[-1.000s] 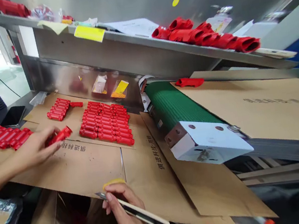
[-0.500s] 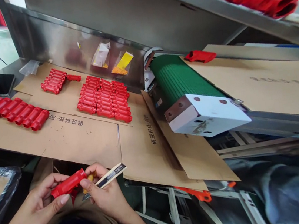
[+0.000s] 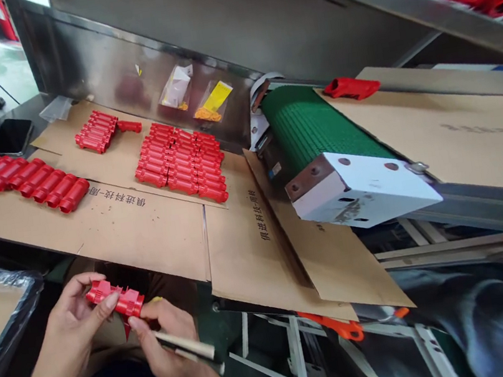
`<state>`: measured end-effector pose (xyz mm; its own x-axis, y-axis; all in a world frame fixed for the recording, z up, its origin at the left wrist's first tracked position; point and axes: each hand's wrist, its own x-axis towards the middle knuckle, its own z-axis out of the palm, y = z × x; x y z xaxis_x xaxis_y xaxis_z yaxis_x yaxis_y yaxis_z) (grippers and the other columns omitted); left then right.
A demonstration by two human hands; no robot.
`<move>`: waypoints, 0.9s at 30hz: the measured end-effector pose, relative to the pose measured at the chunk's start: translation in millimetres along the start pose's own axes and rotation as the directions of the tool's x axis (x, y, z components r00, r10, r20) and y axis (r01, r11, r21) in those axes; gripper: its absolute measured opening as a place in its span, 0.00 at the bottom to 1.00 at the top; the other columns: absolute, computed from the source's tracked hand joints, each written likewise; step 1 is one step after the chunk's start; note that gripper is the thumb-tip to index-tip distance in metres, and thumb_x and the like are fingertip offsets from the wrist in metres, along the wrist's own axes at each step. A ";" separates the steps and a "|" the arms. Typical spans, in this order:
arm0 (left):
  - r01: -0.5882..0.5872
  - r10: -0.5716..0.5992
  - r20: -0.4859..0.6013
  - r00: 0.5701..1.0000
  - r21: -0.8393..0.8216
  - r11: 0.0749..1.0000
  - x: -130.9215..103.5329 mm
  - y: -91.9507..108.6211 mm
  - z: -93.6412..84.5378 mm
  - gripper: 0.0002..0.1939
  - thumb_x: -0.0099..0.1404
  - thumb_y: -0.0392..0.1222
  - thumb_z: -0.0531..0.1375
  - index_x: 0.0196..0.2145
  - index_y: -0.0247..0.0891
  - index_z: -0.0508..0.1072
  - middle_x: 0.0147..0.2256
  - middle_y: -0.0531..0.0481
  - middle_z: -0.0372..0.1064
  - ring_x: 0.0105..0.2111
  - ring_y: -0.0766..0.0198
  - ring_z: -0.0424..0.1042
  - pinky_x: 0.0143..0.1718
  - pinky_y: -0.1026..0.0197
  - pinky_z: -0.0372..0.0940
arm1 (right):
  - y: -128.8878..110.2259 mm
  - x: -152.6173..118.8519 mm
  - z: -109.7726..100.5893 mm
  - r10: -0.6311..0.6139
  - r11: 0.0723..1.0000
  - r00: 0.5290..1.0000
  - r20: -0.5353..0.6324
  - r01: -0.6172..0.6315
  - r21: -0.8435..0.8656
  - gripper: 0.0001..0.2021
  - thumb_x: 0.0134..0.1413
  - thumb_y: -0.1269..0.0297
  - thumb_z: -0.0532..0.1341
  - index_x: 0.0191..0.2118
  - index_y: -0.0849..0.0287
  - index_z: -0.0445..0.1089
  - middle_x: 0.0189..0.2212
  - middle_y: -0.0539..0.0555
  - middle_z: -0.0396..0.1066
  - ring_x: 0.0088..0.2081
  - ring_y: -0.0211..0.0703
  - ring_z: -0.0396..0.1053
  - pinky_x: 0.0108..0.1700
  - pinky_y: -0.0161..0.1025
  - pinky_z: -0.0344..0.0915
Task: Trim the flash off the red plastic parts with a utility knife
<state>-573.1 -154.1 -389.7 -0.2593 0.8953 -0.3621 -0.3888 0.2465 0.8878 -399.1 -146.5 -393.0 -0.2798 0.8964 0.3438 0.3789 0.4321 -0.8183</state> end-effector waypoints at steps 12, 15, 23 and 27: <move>0.144 -0.128 0.112 0.985 -0.145 0.979 6.5 13.4 -12.0 0.22 0.63 0.49 0.72 0.50 0.40 0.72 0.52 0.41 0.76 0.36 0.62 0.78 0.39 0.61 0.76 | -8.0 10.1 -34.0 -0.266 0.948 0.960 0.088 0.243 0.205 0.21 0.63 0.76 0.67 0.60 0.57 0.73 0.51 0.59 0.78 0.50 0.43 0.79 0.53 0.37 0.78; 0.158 -0.138 0.129 0.982 -0.156 0.975 4.5 11.7 -11.4 0.22 0.65 0.49 0.71 0.53 0.42 0.73 0.54 0.42 0.75 0.35 0.64 0.78 0.39 0.63 0.76 | -6.9 8.0 -29.1 -0.294 0.921 0.951 0.092 0.256 0.293 0.25 0.61 0.79 0.67 0.62 0.54 0.73 0.52 0.58 0.78 0.50 0.42 0.79 0.52 0.36 0.78; 0.161 -0.142 0.101 0.985 -0.206 0.965 0.6 11.2 -2.2 0.25 0.63 0.48 0.73 0.53 0.40 0.73 0.48 0.43 0.77 0.35 0.64 0.79 0.38 0.64 0.76 | -1.2 8.7 -19.6 -0.331 0.910 0.942 0.064 0.300 0.285 0.17 0.66 0.74 0.65 0.58 0.57 0.75 0.48 0.58 0.80 0.48 0.43 0.79 0.51 0.36 0.78; 0.159 -0.147 0.071 0.987 -0.226 0.961 -2.1 12.2 -0.5 0.22 0.64 0.47 0.72 0.53 0.40 0.74 0.47 0.44 0.77 0.38 0.65 0.78 0.40 0.67 0.75 | -3.6 9.7 -20.0 -0.309 0.917 0.948 0.075 0.276 0.288 0.15 0.66 0.75 0.65 0.56 0.58 0.75 0.47 0.57 0.80 0.48 0.41 0.79 0.51 0.36 0.78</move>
<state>-577.7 -153.1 -378.2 -0.1359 0.8734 -0.4676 -0.6145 0.2959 0.7313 -385.6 -137.4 -377.5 -0.4486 0.7088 0.5444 0.0162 0.6155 -0.7880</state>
